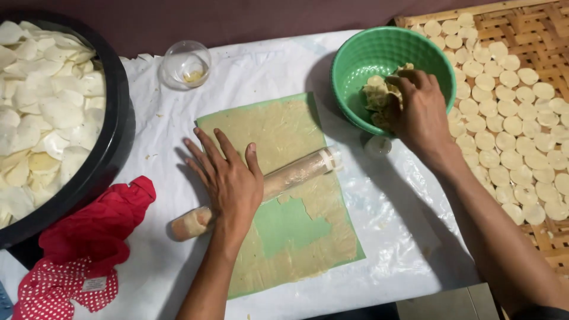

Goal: Roll out pieces of dough onto a stencil to create uniform round shapes for snacks.

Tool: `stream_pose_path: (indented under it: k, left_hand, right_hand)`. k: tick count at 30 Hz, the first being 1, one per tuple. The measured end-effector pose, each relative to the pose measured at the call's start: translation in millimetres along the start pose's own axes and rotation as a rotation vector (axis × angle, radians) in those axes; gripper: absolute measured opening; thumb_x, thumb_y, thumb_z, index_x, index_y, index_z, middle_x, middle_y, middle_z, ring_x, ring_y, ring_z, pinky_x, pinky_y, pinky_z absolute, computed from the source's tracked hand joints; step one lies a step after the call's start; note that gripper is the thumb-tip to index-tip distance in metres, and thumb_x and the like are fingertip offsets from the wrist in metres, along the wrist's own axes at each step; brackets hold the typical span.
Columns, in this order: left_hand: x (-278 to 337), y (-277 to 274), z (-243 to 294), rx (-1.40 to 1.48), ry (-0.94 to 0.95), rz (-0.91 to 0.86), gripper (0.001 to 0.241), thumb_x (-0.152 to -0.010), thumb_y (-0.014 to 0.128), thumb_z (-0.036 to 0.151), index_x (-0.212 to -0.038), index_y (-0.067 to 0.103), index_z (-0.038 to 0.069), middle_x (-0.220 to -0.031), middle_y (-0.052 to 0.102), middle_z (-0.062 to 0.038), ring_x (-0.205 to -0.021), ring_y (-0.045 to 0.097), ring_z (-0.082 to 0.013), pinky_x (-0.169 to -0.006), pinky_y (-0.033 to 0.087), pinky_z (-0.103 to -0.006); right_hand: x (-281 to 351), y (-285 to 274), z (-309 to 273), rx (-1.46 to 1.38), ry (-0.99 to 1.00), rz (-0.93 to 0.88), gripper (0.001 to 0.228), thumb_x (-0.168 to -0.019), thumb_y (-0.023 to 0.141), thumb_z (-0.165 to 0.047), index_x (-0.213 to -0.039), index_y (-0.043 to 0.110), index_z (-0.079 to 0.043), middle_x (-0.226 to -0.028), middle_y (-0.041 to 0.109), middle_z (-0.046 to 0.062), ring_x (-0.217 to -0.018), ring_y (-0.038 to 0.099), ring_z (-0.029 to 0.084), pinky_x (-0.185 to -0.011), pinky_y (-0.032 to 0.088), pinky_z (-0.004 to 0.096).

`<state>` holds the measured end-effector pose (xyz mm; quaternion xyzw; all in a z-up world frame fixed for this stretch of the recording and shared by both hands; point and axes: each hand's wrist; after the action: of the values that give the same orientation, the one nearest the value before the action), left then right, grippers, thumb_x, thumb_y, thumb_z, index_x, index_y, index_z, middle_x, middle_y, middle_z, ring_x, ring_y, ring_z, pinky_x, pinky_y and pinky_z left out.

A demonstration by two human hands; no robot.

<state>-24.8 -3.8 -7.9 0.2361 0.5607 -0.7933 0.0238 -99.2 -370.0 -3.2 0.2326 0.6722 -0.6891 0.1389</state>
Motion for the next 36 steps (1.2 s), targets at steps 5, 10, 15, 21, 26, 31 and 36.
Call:
stream_pose_path:
  k: [5, 10, 15, 21, 26, 31, 36]
  left_hand:
    - [-13, 6, -2, 0.055, -0.013, -0.005, 0.071, -0.105, 0.051, 0.044, -0.151, 0.043, -0.009, -0.160, 0.025, -0.037, -0.151, 0.017, -0.0556, -0.116, 0.018, -0.0702]
    - [-12, 11, -3, 0.030, -0.005, 0.034, 0.071, -0.104, 0.051, 0.045, -0.151, 0.043, -0.008, -0.159, 0.028, -0.036, -0.151, 0.020, -0.0542, -0.117, 0.019, -0.0683]
    - [-7, 8, -2, 0.071, 0.014, 0.029, 0.070, -0.101, 0.056, 0.042, -0.147, 0.047, -0.010, -0.153, 0.038, -0.038, -0.146, 0.030, -0.0562, -0.115, 0.024, -0.0694]
    - [-6, 9, -3, 0.041, 0.021, 0.044, 0.072, -0.098, 0.060, 0.042, -0.147, 0.048, -0.008, -0.150, 0.043, -0.037, -0.143, 0.037, -0.0548, -0.113, 0.028, -0.0697]
    - [-7, 7, -2, 0.052, 0.032, 0.076, 0.069, -0.096, 0.062, 0.039, -0.143, 0.051, -0.009, -0.147, 0.046, -0.037, -0.142, 0.039, -0.0553, -0.112, 0.030, -0.0696]
    - [-9, 8, -3, 0.042, 0.046, 0.089, 0.068, -0.095, 0.063, 0.039, -0.143, 0.052, -0.008, -0.146, 0.047, -0.037, -0.141, 0.041, -0.0546, -0.111, 0.031, -0.0696]
    - [-15, 0, -4, 0.094, 0.066, -0.043, 0.069, -0.097, 0.059, 0.037, -0.141, 0.047, -0.015, -0.152, 0.034, -0.043, -0.145, 0.028, -0.0583, -0.117, 0.020, -0.0692]
  right_hand:
    - [-5, 68, 98, 0.255, 0.138, -0.223, 0.025, -0.091, 0.068, -0.017, -0.113, 0.078, -0.013, -0.100, 0.069, 0.010, -0.091, 0.069, 0.033, -0.070, 0.063, 0.048]
    - [-26, 21, 26, 0.032, 0.163, -0.302, 0.028, -0.088, 0.077, -0.026, -0.111, 0.081, -0.011, -0.105, 0.074, 0.017, -0.096, 0.072, 0.041, -0.080, 0.061, 0.055]
    - [-22, 49, 24, 0.281, 0.078, -0.386, 0.012, -0.081, 0.071, -0.013, -0.080, 0.079, -0.004, -0.067, 0.068, 0.014, -0.069, 0.075, 0.037, -0.062, 0.061, 0.047]
    - [-25, 80, 43, 0.340, -0.208, -0.354, 0.008, -0.079, 0.068, -0.020, -0.077, 0.072, -0.012, -0.072, 0.069, 0.008, -0.073, 0.075, 0.029, -0.067, 0.061, 0.037]
    - [-37, 50, 30, 0.400, -0.357, -0.387, 0.013, -0.084, 0.069, -0.027, -0.081, 0.073, -0.015, -0.097, 0.063, 0.009, -0.103, 0.065, 0.029, -0.075, 0.061, 0.033]
    - [-45, 25, 47, 0.424, -0.371, -0.358, 0.021, -0.086, 0.064, -0.038, -0.083, 0.070, -0.017, -0.110, 0.057, 0.009, -0.115, 0.057, 0.030, -0.083, 0.057, 0.030]
    - [-56, -38, 16, -0.202, 0.145, -0.398, 0.019, -0.113, 0.057, -0.010, -0.112, 0.069, 0.004, -0.094, 0.072, 0.021, -0.065, 0.067, 0.031, -0.057, 0.061, 0.041]
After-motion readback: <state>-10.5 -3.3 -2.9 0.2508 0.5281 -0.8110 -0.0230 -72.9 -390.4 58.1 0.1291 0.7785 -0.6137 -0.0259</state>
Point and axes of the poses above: each hand's wrist, its own x-axis away from the middle knuckle, its own y-axis out of the palm, z = x × y
